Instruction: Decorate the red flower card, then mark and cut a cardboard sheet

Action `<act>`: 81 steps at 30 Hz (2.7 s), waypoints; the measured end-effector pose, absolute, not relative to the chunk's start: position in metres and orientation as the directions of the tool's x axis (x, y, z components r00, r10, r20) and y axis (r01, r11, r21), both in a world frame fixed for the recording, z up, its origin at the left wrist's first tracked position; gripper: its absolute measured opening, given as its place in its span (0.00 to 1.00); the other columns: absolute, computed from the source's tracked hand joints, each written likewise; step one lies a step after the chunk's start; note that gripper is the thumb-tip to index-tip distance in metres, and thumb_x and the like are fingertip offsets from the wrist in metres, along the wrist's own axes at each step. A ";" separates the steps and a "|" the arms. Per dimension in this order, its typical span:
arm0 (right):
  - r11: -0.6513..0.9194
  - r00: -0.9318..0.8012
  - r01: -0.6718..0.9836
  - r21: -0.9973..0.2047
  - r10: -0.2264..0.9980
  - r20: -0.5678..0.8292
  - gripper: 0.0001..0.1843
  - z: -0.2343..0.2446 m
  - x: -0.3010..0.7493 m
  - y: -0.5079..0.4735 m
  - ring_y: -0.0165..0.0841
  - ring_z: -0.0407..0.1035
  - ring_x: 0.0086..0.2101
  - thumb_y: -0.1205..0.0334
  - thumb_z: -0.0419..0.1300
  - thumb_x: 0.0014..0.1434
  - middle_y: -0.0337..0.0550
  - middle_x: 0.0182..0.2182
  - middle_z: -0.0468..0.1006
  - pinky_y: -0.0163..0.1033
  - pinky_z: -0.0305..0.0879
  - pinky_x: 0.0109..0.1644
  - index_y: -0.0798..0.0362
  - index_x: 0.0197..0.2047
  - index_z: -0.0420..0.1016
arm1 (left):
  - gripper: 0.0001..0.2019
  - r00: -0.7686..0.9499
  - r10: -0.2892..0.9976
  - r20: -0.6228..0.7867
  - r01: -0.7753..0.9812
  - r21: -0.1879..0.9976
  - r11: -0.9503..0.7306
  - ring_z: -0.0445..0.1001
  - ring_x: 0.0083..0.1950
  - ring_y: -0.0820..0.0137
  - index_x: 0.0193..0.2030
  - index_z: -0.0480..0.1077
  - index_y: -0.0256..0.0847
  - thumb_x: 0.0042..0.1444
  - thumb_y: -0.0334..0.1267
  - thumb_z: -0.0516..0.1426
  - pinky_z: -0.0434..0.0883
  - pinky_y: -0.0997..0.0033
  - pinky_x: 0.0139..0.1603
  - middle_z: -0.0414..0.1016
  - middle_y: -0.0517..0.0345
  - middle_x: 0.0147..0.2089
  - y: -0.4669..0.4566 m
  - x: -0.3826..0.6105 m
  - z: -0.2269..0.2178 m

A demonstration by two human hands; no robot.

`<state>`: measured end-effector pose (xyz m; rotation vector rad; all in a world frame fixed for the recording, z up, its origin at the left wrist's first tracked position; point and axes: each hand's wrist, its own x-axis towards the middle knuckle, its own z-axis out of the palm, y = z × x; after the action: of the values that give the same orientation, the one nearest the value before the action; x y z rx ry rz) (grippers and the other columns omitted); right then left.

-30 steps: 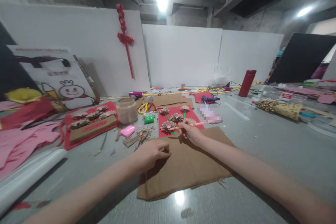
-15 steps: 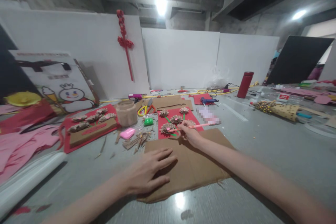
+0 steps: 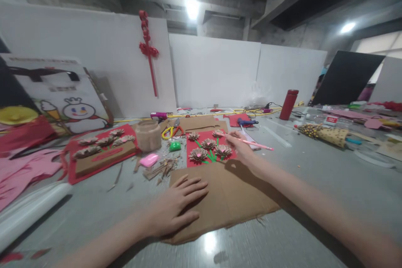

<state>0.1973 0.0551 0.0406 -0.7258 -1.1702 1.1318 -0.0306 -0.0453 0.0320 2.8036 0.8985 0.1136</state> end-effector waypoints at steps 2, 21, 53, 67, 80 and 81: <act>0.277 -0.034 -0.308 -0.910 0.953 0.301 0.09 0.045 0.218 0.053 0.21 0.60 0.22 0.62 0.62 0.40 0.32 0.21 0.67 0.27 0.54 0.24 0.53 0.25 0.66 | 0.23 0.813 0.582 0.011 0.567 0.212 -0.796 0.45 0.61 0.63 0.58 0.45 0.53 0.55 0.48 0.42 0.44 0.51 0.58 0.47 0.64 0.61 -0.046 -0.031 0.033; 0.149 -0.051 -0.305 -0.940 0.984 0.173 0.24 0.002 0.286 0.042 0.23 0.47 0.12 0.47 0.54 0.45 0.29 0.06 0.50 0.40 0.61 0.38 0.52 0.11 0.50 | 0.23 0.797 0.599 0.079 0.562 0.267 -0.783 0.49 0.59 0.64 0.57 0.48 0.53 0.54 0.46 0.45 0.49 0.56 0.57 0.50 0.62 0.60 -0.042 -0.035 0.026; 0.923 -0.853 0.372 -0.096 0.381 0.357 0.16 0.014 0.175 -0.068 0.36 0.59 0.46 0.54 0.51 0.52 0.53 0.42 0.68 0.41 0.60 0.47 0.58 0.38 0.66 | 0.18 0.235 0.970 -0.059 0.624 0.774 -0.104 0.67 0.44 0.64 0.36 0.62 0.37 0.35 0.42 0.55 0.63 0.67 0.44 0.69 0.51 0.40 0.006 -0.064 0.034; 0.872 -0.850 0.301 0.387 0.061 0.523 0.14 0.036 0.175 -0.073 0.48 0.62 0.45 0.75 0.48 0.51 0.66 0.38 0.71 0.50 0.66 0.42 0.69 0.42 0.66 | 0.09 -0.062 0.949 0.308 0.752 0.640 -0.158 0.68 0.41 0.63 0.30 0.64 0.40 0.47 0.39 0.46 0.62 0.63 0.43 0.70 0.52 0.36 0.000 -0.055 0.039; 0.773 -0.841 0.372 0.514 0.046 0.539 0.14 0.043 0.180 -0.071 0.45 0.64 0.43 0.73 0.47 0.53 0.61 0.37 0.72 0.47 0.67 0.42 0.64 0.43 0.65 | 0.08 0.098 0.939 -0.329 0.011 0.944 0.329 0.72 0.34 0.67 0.29 0.65 0.38 0.40 0.39 0.56 0.69 0.70 0.34 0.73 0.55 0.31 -0.004 -0.051 0.048; 0.750 -0.845 0.375 0.544 0.036 0.534 0.13 0.043 0.179 -0.072 0.45 0.65 0.42 0.73 0.47 0.52 0.63 0.37 0.72 0.46 0.67 0.42 0.66 0.41 0.66 | 0.07 0.096 0.945 -0.314 -0.042 0.947 0.319 0.72 0.34 0.67 0.28 0.66 0.38 0.41 0.38 0.54 0.69 0.70 0.33 0.73 0.55 0.31 -0.005 -0.049 0.049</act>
<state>0.1786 -0.0718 0.0430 -0.3100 -2.4465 -0.9088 -0.0487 -0.0053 0.0489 0.9705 1.2398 0.9354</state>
